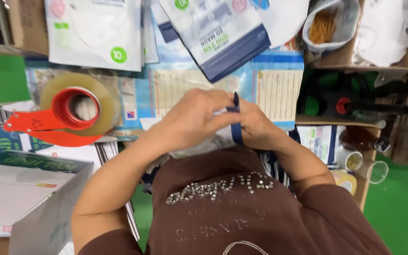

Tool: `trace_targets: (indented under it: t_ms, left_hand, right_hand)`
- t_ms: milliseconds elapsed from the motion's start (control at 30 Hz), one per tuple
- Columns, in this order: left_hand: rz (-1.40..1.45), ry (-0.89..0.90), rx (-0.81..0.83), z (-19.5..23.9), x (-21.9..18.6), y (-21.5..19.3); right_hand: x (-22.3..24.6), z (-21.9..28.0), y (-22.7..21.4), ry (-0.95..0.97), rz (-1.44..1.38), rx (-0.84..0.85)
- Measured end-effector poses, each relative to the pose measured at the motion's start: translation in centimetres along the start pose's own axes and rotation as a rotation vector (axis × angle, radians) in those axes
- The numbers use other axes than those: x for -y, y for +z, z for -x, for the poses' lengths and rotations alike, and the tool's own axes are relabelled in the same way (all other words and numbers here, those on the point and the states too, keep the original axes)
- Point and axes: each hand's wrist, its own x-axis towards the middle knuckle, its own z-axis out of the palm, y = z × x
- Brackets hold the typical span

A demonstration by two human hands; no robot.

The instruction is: The recorder packages individual protective masks into boxes and seals the boxes with a tape dispenser.

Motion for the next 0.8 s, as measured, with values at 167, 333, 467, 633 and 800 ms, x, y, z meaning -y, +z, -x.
trace_targets:
  t_ms: [167, 333, 467, 633, 800]
  left_hand:
    - [-0.083, -0.044, -0.043, 0.4, 0.2, -1.4]
    - [-0.032, -0.134, 0.020, 0.9, 0.7, 0.1]
    - [-0.111, 0.097, 0.001, 0.9, 0.2, 0.4]
    - [-0.116, 0.083, -0.072, 1.6, -0.5, -1.4]
    - [-0.173, 0.090, -0.174, 1.3, -0.1, -0.2]
  right_hand:
    - [-0.8, 0.9, 1.2, 0.037, 0.170, -0.350]
    - [-1.0, 0.7, 1.7, 0.224, -0.338, -0.386]
    - [-3.1, 2.2, 2.8, 0.286, -0.362, -0.288]
    - [-1.2, 1.9, 0.6, 0.243, -0.673, -0.345]
    - [1.5, 2.2, 1.8, 0.216, 0.123, -0.348]
